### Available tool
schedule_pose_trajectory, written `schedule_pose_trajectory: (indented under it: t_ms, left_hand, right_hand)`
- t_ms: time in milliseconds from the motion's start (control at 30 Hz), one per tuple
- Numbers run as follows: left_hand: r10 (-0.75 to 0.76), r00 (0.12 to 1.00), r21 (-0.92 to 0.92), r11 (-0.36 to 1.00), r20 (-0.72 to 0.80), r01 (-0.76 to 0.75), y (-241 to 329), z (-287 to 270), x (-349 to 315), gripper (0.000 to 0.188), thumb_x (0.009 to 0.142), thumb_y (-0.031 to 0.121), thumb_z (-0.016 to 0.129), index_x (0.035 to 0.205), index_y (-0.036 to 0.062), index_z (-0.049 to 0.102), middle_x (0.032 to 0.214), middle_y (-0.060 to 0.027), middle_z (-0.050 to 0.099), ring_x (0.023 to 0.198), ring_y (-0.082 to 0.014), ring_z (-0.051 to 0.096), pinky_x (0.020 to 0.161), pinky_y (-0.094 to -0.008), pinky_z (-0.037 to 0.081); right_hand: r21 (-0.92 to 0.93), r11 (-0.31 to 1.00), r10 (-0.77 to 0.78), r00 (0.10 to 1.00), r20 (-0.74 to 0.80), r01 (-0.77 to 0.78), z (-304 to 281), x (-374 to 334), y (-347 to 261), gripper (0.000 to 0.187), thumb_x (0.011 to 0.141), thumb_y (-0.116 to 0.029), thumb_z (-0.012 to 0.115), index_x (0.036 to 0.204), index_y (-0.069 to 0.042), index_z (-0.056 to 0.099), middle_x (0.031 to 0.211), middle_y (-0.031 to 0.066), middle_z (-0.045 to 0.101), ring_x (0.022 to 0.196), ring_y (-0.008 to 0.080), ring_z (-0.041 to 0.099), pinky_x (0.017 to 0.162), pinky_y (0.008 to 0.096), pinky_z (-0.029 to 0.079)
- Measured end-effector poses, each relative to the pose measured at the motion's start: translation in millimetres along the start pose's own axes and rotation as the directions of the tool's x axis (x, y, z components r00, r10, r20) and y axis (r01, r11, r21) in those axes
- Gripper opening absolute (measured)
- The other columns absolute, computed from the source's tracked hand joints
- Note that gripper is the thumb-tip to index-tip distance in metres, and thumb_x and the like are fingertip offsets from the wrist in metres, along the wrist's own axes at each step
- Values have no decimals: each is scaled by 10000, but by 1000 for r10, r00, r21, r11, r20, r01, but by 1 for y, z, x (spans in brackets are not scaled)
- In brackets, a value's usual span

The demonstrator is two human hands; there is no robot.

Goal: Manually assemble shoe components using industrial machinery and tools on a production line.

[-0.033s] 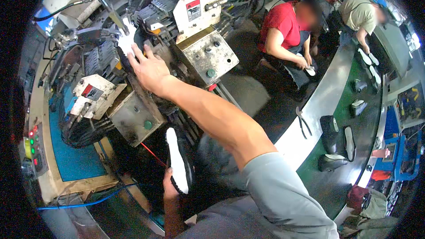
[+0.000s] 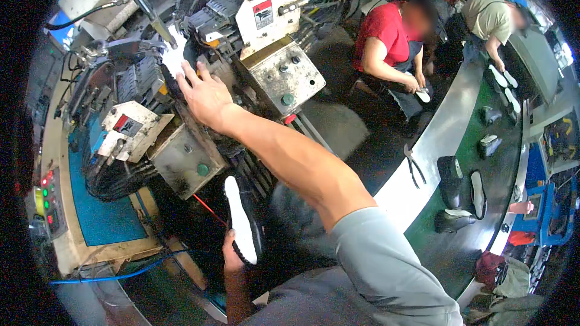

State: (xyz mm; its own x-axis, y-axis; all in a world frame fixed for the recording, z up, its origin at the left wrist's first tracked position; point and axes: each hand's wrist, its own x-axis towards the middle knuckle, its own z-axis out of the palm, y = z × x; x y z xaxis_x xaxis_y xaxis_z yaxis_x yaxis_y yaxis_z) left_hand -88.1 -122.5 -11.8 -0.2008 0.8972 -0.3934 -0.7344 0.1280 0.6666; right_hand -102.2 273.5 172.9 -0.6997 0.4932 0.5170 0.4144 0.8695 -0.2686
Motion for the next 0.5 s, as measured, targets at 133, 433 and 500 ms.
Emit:
schedule_pose_trajectory:
  t_ms: [133,433,500]
  left_hand:
    - [-1,968,-266,962,-251,-68,-4,-3,-46,711,1027,461,571,1555,-10,504,1404,-223,671,1209,-419,688,1072,-520,552]
    - [508,218,405,830,-833,-384,28,-249,-273,700,1033,589,625,1486,55,612,1404,-160,657,1211,-376,638,1057,-545,532]
    - [427,86,397,886,-900,-238,67,-167,-209,642,1072,514,600,1483,21,607,1443,-224,611,1236,-406,633,1049,-559,545]
  right_hand:
    - [-18,997,71,994,79,-70,-10,-4,-6,793,952,-191,712,1660,-64,380,1764,198,292,1523,503,426,1117,571,540]
    - [24,990,133,966,223,-142,-26,13,-29,643,1075,-203,527,1697,-122,385,1816,132,220,1442,497,510,1104,568,525]
    - [-45,982,189,956,227,-183,-15,-8,5,644,1071,-202,541,1695,-132,393,1819,124,218,1407,494,539,1099,568,528]
